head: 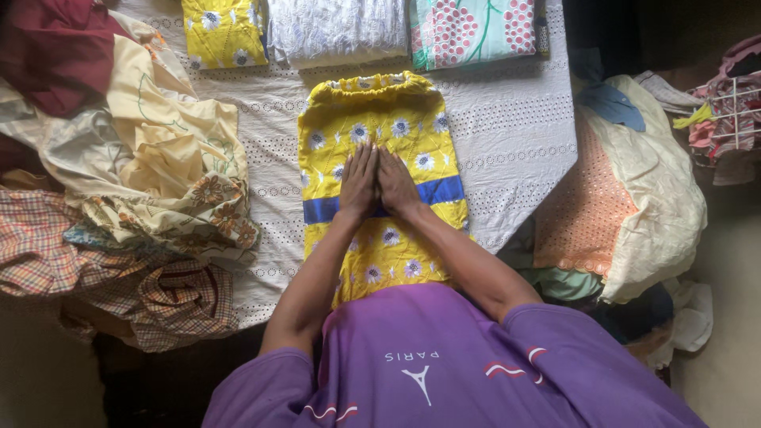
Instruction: The person folds a yellow patterned garment and a cream-colored piece of fabric by hand on a table, adding them to a stack of folded items.
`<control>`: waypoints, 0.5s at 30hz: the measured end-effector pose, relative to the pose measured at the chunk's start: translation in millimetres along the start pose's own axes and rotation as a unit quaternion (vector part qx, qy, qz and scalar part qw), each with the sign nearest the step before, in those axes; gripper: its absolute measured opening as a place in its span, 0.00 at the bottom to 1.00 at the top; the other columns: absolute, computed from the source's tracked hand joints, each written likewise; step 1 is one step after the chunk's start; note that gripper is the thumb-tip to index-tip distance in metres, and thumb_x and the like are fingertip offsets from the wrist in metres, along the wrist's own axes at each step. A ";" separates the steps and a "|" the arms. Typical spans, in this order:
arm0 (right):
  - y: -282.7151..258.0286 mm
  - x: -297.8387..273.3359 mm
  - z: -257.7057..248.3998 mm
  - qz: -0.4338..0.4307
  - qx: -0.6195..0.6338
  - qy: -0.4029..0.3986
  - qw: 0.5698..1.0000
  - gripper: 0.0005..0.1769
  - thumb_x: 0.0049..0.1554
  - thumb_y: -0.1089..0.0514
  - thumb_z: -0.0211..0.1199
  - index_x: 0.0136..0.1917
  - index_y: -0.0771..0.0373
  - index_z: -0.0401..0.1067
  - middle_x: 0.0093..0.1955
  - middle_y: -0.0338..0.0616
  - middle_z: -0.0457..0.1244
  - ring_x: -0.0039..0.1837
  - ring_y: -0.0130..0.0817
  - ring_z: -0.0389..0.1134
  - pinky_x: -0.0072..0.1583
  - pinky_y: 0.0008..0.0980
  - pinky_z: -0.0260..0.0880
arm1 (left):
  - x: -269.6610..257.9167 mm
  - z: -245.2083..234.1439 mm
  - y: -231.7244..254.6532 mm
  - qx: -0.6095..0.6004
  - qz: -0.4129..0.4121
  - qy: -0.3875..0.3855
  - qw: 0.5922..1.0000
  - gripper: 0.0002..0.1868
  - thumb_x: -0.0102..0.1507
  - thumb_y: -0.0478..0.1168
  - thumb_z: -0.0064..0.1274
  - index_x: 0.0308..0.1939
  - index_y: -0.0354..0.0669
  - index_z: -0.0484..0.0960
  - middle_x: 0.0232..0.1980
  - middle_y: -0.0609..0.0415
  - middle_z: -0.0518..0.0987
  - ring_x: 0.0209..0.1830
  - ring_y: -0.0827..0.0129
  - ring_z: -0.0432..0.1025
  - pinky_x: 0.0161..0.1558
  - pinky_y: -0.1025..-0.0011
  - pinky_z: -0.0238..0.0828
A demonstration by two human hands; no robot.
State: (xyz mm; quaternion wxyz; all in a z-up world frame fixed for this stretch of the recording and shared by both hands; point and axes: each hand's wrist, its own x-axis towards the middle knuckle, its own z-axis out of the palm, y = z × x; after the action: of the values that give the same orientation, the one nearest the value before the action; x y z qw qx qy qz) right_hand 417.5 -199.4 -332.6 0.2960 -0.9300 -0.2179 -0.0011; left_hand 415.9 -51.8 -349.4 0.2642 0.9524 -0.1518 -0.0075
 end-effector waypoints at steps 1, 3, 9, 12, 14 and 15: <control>-6.9 -5.5 -6.2 0.012 -0.001 -0.011 1.000 0.31 0.67 0.54 0.48 0.80 0.67 0.53 0.83 0.54 0.48 0.85 0.49 0.43 0.83 0.48 0.40 | -6.6 -3.7 0.9 0.015 -0.006 -0.007 1.000 0.30 0.74 0.45 0.29 0.80 0.43 0.55 0.85 0.50 0.52 0.86 0.62 0.42 0.82 0.59 0.31; -20.6 -15.2 -24.7 0.036 -0.001 -0.033 0.999 0.30 0.69 0.52 0.45 0.80 0.65 0.54 0.84 0.52 0.48 0.85 0.48 0.44 0.82 0.47 0.40 | -22.7 -18.1 -4.8 0.046 -0.020 -0.023 0.998 0.31 0.75 0.51 0.27 0.80 0.43 0.53 0.84 0.51 0.51 0.86 0.62 0.41 0.82 0.58 0.29; 2.9 -39.3 -95.7 0.131 -0.094 -0.102 0.982 0.38 0.67 0.41 0.43 0.82 0.62 0.44 0.86 0.48 0.39 0.85 0.42 0.38 0.81 0.46 0.33 | -66.4 -67.2 -48.3 0.130 0.002 -0.059 0.990 0.32 0.75 0.54 0.16 0.82 0.47 0.45 0.86 0.55 0.41 0.86 0.63 0.33 0.81 0.58 0.25; 22.8 -49.1 -100.6 0.158 -0.134 -0.074 0.976 0.39 0.68 0.40 0.41 0.84 0.61 0.41 0.87 0.46 0.36 0.87 0.39 0.34 0.82 0.46 0.31 | -82.0 -84.8 -56.1 0.108 -0.113 -0.137 0.978 0.33 0.73 0.55 0.15 0.82 0.55 0.44 0.86 0.62 0.37 0.85 0.68 0.30 0.81 0.59 0.22; 28.9 -53.1 -93.5 0.178 -0.135 -0.064 0.973 0.38 0.68 0.40 0.39 0.84 0.61 0.41 0.87 0.47 0.36 0.87 0.39 0.34 0.82 0.48 0.30 | -85.9 -91.0 -55.3 0.138 -0.124 -0.131 0.974 0.34 0.73 0.56 0.15 0.82 0.52 0.43 0.86 0.60 0.36 0.85 0.66 0.28 0.80 0.58 0.20; 31.1 -54.8 -90.8 0.188 -0.136 -0.059 0.971 0.38 0.69 0.40 0.39 0.83 0.61 0.41 0.87 0.47 0.35 0.87 0.40 0.33 0.82 0.48 0.29 | -86.8 -92.5 -53.9 0.153 -0.130 -0.128 0.971 0.34 0.72 0.56 0.15 0.82 0.51 0.43 0.86 0.60 0.36 0.85 0.65 0.27 0.80 0.58 0.20</control>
State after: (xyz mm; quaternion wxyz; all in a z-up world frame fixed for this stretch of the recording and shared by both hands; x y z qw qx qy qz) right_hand 392.1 -294.4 -282.0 0.1485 -0.9842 -0.0539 0.0798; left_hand 357.2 63.8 -302.8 0.0901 0.9842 -0.0590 -0.1406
